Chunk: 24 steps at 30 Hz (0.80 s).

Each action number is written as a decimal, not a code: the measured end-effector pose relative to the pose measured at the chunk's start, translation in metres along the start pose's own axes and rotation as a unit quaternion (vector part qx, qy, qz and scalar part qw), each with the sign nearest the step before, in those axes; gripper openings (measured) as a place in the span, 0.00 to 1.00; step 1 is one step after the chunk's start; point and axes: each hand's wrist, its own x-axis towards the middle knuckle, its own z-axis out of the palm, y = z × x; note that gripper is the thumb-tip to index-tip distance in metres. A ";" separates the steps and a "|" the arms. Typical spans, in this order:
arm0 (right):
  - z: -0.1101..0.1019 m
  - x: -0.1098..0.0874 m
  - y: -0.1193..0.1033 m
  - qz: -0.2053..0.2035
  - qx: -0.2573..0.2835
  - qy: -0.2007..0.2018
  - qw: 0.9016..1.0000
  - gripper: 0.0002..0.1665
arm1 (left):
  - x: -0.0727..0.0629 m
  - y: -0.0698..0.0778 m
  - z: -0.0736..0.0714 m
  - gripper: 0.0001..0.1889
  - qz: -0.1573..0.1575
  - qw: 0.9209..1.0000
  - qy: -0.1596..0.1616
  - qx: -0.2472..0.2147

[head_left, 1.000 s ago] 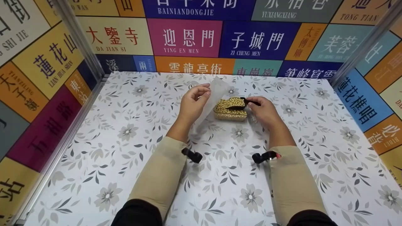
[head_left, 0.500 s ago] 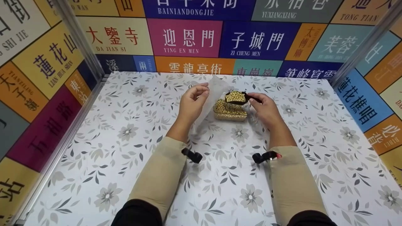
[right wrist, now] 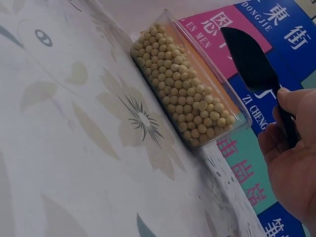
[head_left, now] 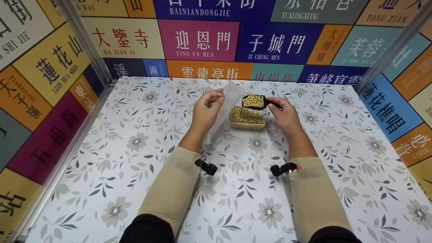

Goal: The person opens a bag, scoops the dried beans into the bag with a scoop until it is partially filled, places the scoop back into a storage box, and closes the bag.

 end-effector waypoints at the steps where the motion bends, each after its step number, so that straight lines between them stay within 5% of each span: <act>1: 0.000 0.000 0.000 -0.003 0.001 -0.001 1.000 0.24 | 0.000 0.000 0.000 0.07 0.000 1.000 0.001 0.002; 24: -0.002 -0.007 -0.023 0.009 0.026 0.013 1.000 0.25 | 0.001 0.001 -0.002 0.07 0.005 1.000 0.026 0.005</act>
